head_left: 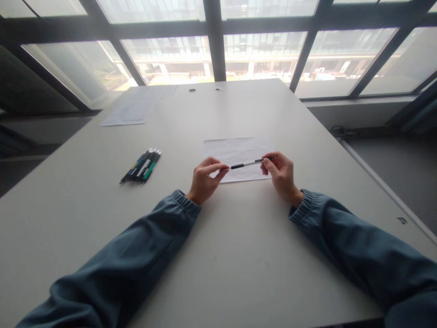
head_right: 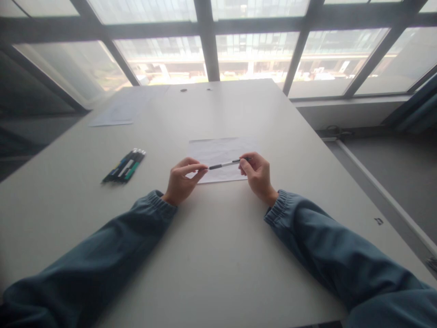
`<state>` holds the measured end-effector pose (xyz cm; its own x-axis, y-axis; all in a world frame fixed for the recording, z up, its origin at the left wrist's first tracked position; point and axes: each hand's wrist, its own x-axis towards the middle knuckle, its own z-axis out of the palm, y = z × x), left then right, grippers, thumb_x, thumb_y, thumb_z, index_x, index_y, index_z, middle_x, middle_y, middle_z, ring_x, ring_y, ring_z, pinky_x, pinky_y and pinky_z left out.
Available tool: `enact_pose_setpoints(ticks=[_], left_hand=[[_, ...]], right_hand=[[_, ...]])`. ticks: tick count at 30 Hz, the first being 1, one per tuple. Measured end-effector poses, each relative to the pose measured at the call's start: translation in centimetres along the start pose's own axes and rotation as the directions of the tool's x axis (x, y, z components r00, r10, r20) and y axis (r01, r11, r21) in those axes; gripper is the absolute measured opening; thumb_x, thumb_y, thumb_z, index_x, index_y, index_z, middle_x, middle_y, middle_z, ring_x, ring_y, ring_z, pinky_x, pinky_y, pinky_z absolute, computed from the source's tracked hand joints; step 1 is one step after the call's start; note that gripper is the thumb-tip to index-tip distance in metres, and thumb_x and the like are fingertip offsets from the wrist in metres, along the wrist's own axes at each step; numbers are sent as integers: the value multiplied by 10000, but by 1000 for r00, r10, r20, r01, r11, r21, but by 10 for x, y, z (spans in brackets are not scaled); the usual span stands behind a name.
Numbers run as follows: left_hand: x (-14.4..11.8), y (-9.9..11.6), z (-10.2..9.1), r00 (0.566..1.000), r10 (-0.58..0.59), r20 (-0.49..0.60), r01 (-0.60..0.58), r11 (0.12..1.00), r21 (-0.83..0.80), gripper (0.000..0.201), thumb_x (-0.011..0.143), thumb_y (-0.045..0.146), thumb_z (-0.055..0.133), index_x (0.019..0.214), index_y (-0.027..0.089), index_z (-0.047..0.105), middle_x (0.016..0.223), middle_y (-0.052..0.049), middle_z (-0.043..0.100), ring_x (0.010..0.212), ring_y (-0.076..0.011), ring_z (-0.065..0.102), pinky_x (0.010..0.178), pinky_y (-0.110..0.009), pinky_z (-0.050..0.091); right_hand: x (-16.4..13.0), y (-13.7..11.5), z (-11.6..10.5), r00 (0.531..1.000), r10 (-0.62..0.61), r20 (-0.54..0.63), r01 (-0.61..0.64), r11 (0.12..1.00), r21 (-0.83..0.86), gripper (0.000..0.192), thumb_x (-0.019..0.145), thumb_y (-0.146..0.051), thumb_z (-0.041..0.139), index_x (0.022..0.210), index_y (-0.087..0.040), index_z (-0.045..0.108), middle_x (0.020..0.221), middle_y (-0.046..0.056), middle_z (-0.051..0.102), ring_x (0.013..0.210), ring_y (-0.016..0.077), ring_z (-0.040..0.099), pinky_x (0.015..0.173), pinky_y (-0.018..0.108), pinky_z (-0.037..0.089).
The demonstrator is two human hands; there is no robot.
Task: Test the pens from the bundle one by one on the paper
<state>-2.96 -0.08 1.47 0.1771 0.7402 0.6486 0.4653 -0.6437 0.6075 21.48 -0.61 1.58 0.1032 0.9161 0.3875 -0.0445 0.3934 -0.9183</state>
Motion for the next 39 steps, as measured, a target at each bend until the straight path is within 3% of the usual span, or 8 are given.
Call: enact_pose_setpoints(ticks=[6, 11, 15, 21, 24, 29, 33, 39], left_hand=[[1, 1, -1, 994, -35, -99, 40, 997, 58, 114, 908, 296, 706, 900, 211, 781, 872, -37, 666, 796, -146, 614, 645, -269, 518], [3, 2, -2, 987, -67, -145, 75, 996, 52, 115, 914, 281, 694, 897, 199, 772, 876, -36, 661, 797, -144, 614, 640, -257, 523], [3, 2, -3, 984, -79, -157, 89, 994, 61, 108, 921, 268, 685, 907, 192, 761, 889, -38, 657, 802, -141, 611, 625, -240, 512], [2, 0, -2, 989, -70, -133, 78, 995, 59, 131, 934, 292, 676, 914, 193, 758, 883, -34, 658, 802, -140, 607, 630, -244, 503], [2, 1, -2, 994, -23, -111, 36, 993, 115, 160, 948, 321, 663, 914, 201, 763, 898, -42, 668, 839, -157, 617, 709, -287, 525], [2, 4, -5, 995, 88, -51, -73, 967, 242, 152, 957, 330, 654, 925, 239, 772, 1092, -55, 718, 969, -199, 611, 867, -376, 530], [1, 3, -5, 990, 125, 61, -138, 940, 313, 146, 971, 312, 634, 934, 248, 760, 1238, -39, 721, 1146, -234, 591, 988, -432, 468], [-2, -3, -4, 986, 90, 141, -131, 939, 317, 160, 993, 318, 606, 964, 229, 735, 1023, -29, 766, 994, -196, 644, 940, -395, 442]], right_hand=[[12, 2, -6, 980, 5, -199, 1, 1000, 30, 65, 852, -260, 629, 827, -202, 644, 563, -40, 528, 506, 114, 485, 485, 252, 384], [26, 5, -18, 920, 93, -380, -40, 989, 145, 27, 779, -201, 586, 757, -202, 599, 528, -52, 479, 457, 99, 431, 423, 228, 296], [34, 7, -25, 881, 143, -451, -63, 980, 188, 16, 738, -193, 581, 748, -198, 591, 514, -58, 474, 440, 94, 427, 404, 217, 278], [36, 15, -27, 878, 170, -447, -79, 973, 215, 25, 713, -198, 583, 736, -196, 593, 498, -63, 476, 426, 90, 425, 390, 209, 274], [35, 18, -24, 889, 163, -427, -89, 978, 188, 26, 715, -207, 593, 734, -192, 603, 489, -61, 483, 425, 89, 424, 387, 204, 275], [29, 17, -18, 922, 175, -347, -126, 979, 161, 36, 723, -219, 615, 726, -184, 622, 492, -47, 513, 433, 89, 437, 392, 201, 296], [25, 14, -12, 944, 192, -270, -152, 975, 160, 43, 740, -223, 629, 751, -182, 635, 499, -40, 532, 439, 91, 449, 402, 203, 305], [22, 10, -10, 953, 198, -228, -165, 974, 155, 46, 743, -220, 628, 758, -177, 638, 497, -40, 535, 436, 87, 448, 408, 203, 308]])
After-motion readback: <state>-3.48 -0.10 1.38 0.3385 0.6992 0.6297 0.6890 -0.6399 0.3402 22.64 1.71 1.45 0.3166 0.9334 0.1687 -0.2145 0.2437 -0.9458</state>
